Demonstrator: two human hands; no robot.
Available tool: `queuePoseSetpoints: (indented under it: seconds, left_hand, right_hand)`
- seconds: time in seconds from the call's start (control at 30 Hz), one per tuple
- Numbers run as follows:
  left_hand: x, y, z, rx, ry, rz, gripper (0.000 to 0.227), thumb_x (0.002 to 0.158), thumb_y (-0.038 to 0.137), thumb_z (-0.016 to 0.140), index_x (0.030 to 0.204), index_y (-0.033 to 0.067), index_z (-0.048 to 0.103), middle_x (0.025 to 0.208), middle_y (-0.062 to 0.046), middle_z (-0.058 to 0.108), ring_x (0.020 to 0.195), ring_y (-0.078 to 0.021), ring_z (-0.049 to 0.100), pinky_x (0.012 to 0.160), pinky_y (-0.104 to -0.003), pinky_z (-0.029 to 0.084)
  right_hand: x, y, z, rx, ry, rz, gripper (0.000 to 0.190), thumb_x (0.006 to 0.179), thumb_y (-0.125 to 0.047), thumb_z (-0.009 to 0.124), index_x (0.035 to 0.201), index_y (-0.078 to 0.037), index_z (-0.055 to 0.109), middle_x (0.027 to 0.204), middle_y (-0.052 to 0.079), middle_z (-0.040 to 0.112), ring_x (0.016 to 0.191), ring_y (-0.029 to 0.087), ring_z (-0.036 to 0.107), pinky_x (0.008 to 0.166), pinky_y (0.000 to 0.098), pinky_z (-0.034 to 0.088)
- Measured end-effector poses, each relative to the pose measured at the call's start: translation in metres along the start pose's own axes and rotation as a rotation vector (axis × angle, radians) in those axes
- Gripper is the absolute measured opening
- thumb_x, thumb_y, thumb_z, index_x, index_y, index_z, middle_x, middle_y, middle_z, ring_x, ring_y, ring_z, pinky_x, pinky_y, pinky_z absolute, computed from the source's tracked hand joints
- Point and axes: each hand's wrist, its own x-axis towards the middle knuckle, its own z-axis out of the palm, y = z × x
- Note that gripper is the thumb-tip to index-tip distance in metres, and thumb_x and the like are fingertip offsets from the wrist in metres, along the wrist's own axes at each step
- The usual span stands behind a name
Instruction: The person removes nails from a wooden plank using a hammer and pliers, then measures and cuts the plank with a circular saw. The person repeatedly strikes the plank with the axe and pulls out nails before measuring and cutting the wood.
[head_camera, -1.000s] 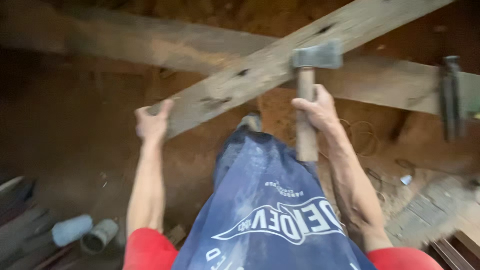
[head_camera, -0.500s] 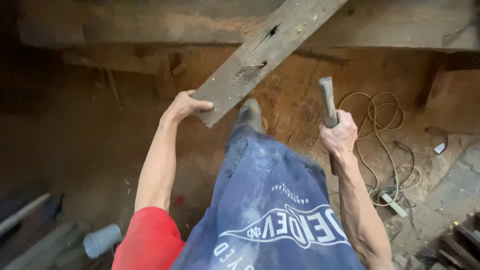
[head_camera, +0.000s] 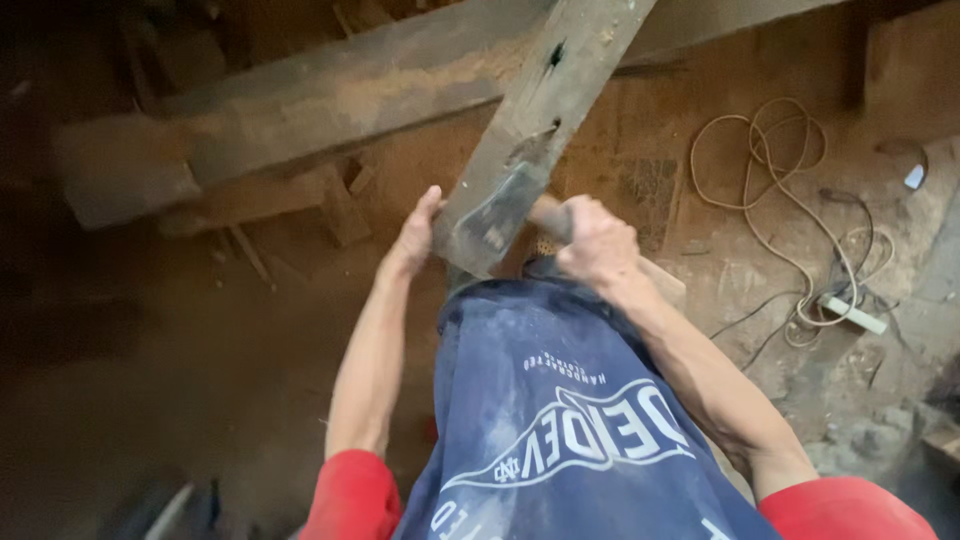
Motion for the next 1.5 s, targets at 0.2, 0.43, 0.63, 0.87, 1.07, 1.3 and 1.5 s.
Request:
queuePoseSetpoints:
  seconds: [0.2, 0.43, 0.63, 0.87, 1.07, 1.3, 1.5]
  left_hand:
    - [0.038, -0.035, -0.003, -0.004, 0.181, 0.097, 0.081, 0.105, 0.060, 0.026, 0.124, -0.0068, 0.068, 0.120, -0.017, 0.074, 0.113, -0.0264, 0.067, 0.104, -0.037, 0.047]
    - [0.038, -0.033, -0.005, 0.366, 0.254, 0.128, 0.065, 0.102, 0.048, 0.033, 0.114, -0.0016, 0.074, 0.112, -0.019, 0.077, 0.110, -0.0293, 0.071, 0.098, -0.039, 0.049]
    - [0.023, -0.015, -0.002, 0.315, 0.210, 0.147, 0.065, 0.100, 0.048, 0.029, 0.114, 0.0037, 0.075, 0.111, -0.020, 0.077, 0.108, -0.0316, 0.071, 0.097, -0.040, 0.048]
    - [0.025, -0.014, 0.001, 0.487, 0.270, 0.089, 0.068, 0.103, 0.051, 0.031, 0.111, -0.0009, 0.073, 0.113, -0.027, 0.073, 0.113, -0.0425, 0.066, 0.098, -0.048, 0.045]
    - [0.022, -0.006, -0.001, 0.400, 0.286, 0.113, 0.065, 0.098, 0.054, 0.036, 0.114, 0.0037, 0.074, 0.116, -0.024, 0.073, 0.116, -0.0392, 0.066, 0.100, -0.045, 0.045]
    - [0.028, -0.007, -0.001, 0.496, 0.251, 0.090, 0.072, 0.098, 0.062, 0.036, 0.119, 0.0043, 0.074, 0.123, -0.024, 0.070, 0.121, -0.0398, 0.062, 0.103, -0.047, 0.044]
    - [0.011, 0.014, 0.002, 0.667, 0.271, 0.022, 0.072, 0.100, 0.063, 0.033, 0.124, 0.0072, 0.071, 0.127, -0.023, 0.068, 0.124, -0.0427, 0.060, 0.105, -0.050, 0.043]
  right_hand:
    - [0.024, -0.067, 0.028, -0.131, -0.002, 0.204, 0.039, 0.079, -0.017, 0.072, 0.114, -0.005, 0.058, 0.106, 0.025, 0.067, 0.094, 0.045, 0.068, 0.080, 0.0560, 0.055]
    - [0.025, -0.079, 0.038, -0.049, 0.099, 0.271, 0.037, 0.076, -0.013, 0.069, 0.109, -0.001, 0.058, 0.104, 0.028, 0.068, 0.089, 0.049, 0.068, 0.078, 0.0575, 0.056]
    - [0.035, -0.092, 0.033, 0.094, 0.176, 0.440, 0.038, 0.076, -0.012, 0.067, 0.111, 0.001, 0.060, 0.100, 0.030, 0.069, 0.091, 0.048, 0.069, 0.081, 0.0564, 0.056]
    - [0.035, -0.095, 0.014, -0.030, -0.024, 0.269, 0.031, 0.077, -0.010, 0.067, 0.106, -0.001, 0.064, 0.096, 0.026, 0.070, 0.087, 0.043, 0.071, 0.079, 0.0538, 0.057]
    - [0.057, -0.071, 0.003, 0.446, 0.276, 0.611, 0.030, 0.083, -0.014, 0.062, 0.110, -0.001, 0.058, 0.094, 0.020, 0.073, 0.080, 0.035, 0.075, 0.069, 0.0486, 0.064]
    - [0.039, -0.069, -0.008, 0.139, 0.009, 0.512, 0.040, 0.072, -0.019, 0.080, 0.108, -0.004, 0.070, 0.097, 0.021, 0.074, 0.089, 0.034, 0.072, 0.082, 0.0462, 0.057]
    - [0.052, -0.047, -0.037, 0.458, 0.185, 0.631, 0.044, 0.065, -0.022, 0.084, 0.103, -0.003, 0.072, 0.093, 0.016, 0.076, 0.086, 0.027, 0.075, 0.078, 0.0398, 0.058]
